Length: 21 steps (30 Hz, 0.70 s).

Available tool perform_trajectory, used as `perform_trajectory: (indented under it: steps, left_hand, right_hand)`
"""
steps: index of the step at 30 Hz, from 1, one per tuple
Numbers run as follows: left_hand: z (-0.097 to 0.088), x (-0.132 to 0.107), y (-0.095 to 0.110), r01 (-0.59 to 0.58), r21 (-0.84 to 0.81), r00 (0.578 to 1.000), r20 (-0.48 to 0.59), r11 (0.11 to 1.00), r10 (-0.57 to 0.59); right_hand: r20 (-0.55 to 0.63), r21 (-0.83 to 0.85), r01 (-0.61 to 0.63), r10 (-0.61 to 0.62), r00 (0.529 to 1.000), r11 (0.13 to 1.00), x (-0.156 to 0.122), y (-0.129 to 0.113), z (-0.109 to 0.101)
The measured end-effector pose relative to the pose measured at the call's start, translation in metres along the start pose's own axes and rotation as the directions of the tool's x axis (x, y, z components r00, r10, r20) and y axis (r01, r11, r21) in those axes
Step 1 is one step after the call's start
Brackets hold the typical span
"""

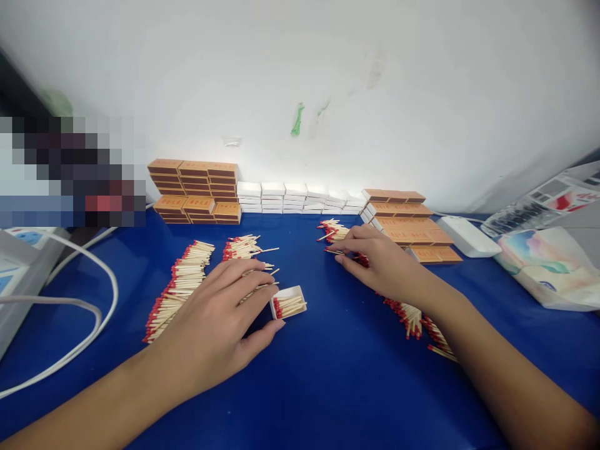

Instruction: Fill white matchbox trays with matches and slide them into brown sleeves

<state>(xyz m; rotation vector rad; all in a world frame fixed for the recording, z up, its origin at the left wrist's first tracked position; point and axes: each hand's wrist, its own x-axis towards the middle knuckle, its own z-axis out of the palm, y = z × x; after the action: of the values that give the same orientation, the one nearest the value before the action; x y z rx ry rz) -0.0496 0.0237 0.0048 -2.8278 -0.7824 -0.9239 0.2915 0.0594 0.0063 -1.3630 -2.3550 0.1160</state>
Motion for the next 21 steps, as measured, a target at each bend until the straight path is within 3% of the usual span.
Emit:
perform_trajectory:
  steps: [16, 21]
  left_hand:
    - [-0.001, 0.0, 0.0, 0.006, -0.007, 1.0, 0.006, 1.0, -0.006]
    - [-0.001, 0.0, 0.001, 0.012, -0.01, 1.0, 0.004, 1.0, -0.012]
  right_hand:
    - [0.004, -0.008, -0.015, 0.015, 1.0, 1.0, 0.006, 0.005, 0.003]
    - [0.025, -0.014, 0.048, -0.048, 0.999, 0.999, 0.003, -0.011, 0.003]
